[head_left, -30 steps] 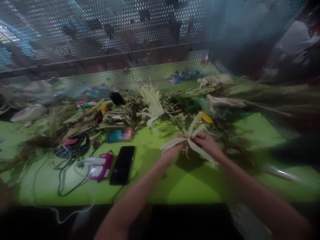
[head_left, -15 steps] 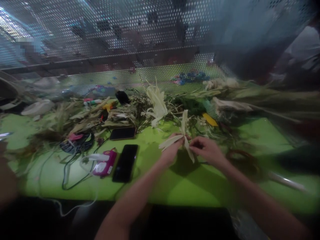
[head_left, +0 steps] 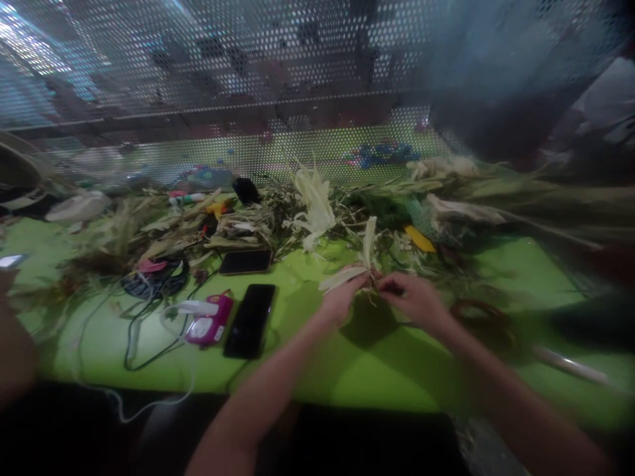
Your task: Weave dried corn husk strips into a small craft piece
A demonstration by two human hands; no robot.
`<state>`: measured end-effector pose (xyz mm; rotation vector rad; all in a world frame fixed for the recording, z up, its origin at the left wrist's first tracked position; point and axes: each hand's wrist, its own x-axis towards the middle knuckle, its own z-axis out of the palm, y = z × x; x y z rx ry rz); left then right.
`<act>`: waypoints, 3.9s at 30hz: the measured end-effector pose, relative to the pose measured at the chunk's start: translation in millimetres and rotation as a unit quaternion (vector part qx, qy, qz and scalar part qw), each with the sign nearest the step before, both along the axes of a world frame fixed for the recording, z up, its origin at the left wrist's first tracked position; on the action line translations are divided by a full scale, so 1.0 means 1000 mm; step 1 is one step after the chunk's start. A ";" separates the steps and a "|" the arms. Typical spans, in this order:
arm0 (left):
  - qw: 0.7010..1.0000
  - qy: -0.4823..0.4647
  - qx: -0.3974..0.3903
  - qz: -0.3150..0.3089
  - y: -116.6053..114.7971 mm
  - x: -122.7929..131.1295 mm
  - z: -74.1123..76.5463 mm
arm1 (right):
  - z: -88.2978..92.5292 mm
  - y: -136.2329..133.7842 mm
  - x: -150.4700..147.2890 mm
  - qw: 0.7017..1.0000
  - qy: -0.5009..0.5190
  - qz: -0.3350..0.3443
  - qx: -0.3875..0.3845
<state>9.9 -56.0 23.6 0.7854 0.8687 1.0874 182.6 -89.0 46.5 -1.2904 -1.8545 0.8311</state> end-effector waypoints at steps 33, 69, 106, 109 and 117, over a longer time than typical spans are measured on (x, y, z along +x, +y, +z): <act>0.956 0.183 0.211 -0.084 -0.009 0.003 -0.005 | 0.004 -0.012 -0.011 0.961 -0.174 0.083 0.198; 0.997 -0.016 -0.031 -0.072 -0.007 0.001 0.018 | 0.003 0.004 0.006 0.984 -0.015 0.008 0.179; 0.989 0.035 0.036 -0.139 -0.008 -0.002 0.005 | 0.003 0.004 -0.004 0.970 0.200 -0.077 -0.119; 0.987 0.074 0.065 -0.130 -0.007 -0.001 0.005 | 0.003 0.004 -0.005 0.980 0.152 -0.100 -0.080; 0.982 0.140 0.087 -0.097 -0.004 -0.001 0.005 | 0.003 0.002 -0.005 0.989 0.023 -0.140 -0.035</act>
